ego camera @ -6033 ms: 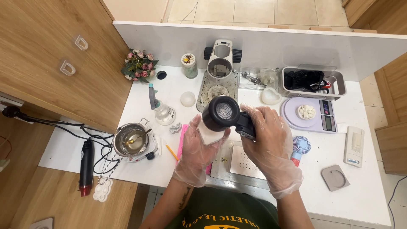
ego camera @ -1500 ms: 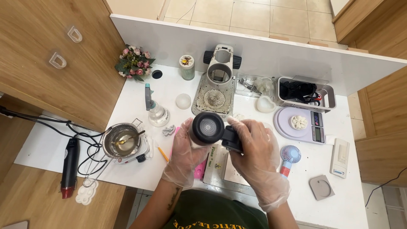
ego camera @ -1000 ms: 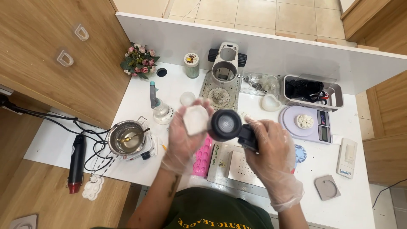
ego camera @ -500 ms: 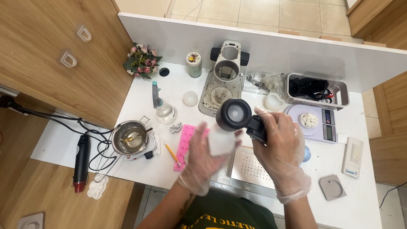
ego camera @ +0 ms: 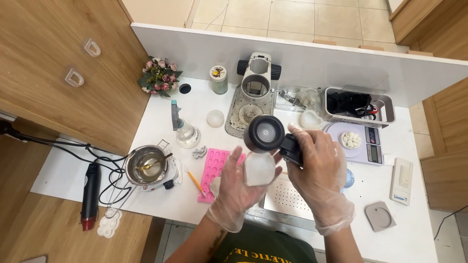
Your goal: Shaping and cleaning a wax candle decoration using a sculpting tool and applying liquid wax.
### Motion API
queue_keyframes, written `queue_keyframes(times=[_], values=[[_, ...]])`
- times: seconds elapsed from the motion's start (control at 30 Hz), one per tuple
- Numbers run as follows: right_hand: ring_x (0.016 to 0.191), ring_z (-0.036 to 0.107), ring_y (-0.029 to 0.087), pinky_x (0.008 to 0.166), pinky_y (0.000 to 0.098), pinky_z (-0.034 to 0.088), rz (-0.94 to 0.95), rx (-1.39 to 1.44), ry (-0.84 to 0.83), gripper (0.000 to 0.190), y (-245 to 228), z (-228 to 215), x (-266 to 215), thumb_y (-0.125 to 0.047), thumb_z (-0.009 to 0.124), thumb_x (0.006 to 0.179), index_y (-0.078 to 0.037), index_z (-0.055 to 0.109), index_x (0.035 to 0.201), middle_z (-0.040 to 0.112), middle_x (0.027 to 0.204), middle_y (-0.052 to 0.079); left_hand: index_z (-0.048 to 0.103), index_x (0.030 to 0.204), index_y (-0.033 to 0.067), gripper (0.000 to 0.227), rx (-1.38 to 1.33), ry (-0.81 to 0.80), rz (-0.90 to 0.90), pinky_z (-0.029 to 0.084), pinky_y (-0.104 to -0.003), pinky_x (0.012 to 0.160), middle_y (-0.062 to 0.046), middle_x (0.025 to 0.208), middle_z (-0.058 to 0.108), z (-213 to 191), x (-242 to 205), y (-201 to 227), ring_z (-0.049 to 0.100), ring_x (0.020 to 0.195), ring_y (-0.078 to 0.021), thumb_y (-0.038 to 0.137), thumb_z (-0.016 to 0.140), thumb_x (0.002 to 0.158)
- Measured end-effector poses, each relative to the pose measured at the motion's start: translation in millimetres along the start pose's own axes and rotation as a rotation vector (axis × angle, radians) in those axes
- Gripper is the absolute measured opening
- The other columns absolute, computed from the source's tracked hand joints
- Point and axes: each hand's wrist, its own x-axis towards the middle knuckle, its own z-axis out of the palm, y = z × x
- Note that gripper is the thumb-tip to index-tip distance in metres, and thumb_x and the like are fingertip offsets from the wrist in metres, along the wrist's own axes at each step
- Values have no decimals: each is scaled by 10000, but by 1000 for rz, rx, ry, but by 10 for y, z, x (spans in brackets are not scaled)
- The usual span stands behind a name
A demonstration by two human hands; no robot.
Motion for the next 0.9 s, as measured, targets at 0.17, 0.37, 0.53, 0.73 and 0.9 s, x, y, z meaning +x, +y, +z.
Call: queue_keyframes(times=[0.17, 0.37, 0.53, 0.73, 0.9], values=[[961, 611, 253, 800, 413, 449, 23, -15, -39, 660, 3, 51, -103, -112, 844, 700, -136, 628, 1323, 621, 1055, 72, 421, 1509, -6, 775, 28, 237, 45, 474, -500, 1120, -217, 1367, 567, -105, 38, 253, 555, 1277, -326, 581, 435, 1003], [914, 606, 246, 787, 394, 470, -35, 84, -112, 645, -184, 81, -121, -137, 839, 714, -111, 625, 1322, 624, 1045, 99, 346, 1541, 96, 728, -2, -80, 155, 401, -499, 1160, -159, 1507, 515, 60, 68, 412, 468, 1409, -299, 536, 425, 967], [965, 614, 267, 833, 425, 469, -52, 128, -37, 648, -163, 137, -22, -102, 822, 669, -111, 630, 1288, 628, 1051, 93, 428, 1511, 8, 657, -29, -85, 127, 424, -463, 1200, -222, 1521, 505, -66, 59, 232, 473, 1427, -346, 455, 445, 1030], [1006, 615, 274, 831, 423, 450, -41, 7, 21, 643, -71, 11, 70, -105, 821, 706, -119, 623, 1318, 616, 1076, 110, 490, 1418, -46, 717, -3, -75, -2, 511, -485, 1059, -235, 1374, 566, -59, -102, 96, 532, 1303, -387, 519, 517, 978], [989, 613, 256, 826, 422, 449, 50, -31, -10, 646, -127, -3, -61, -99, 823, 701, -149, 640, 1318, 626, 1058, 62, 482, 1398, -21, 688, 29, 51, 18, 496, -497, 1069, -228, 1360, 576, 20, -143, 240, 563, 1297, -379, 524, 470, 977]])
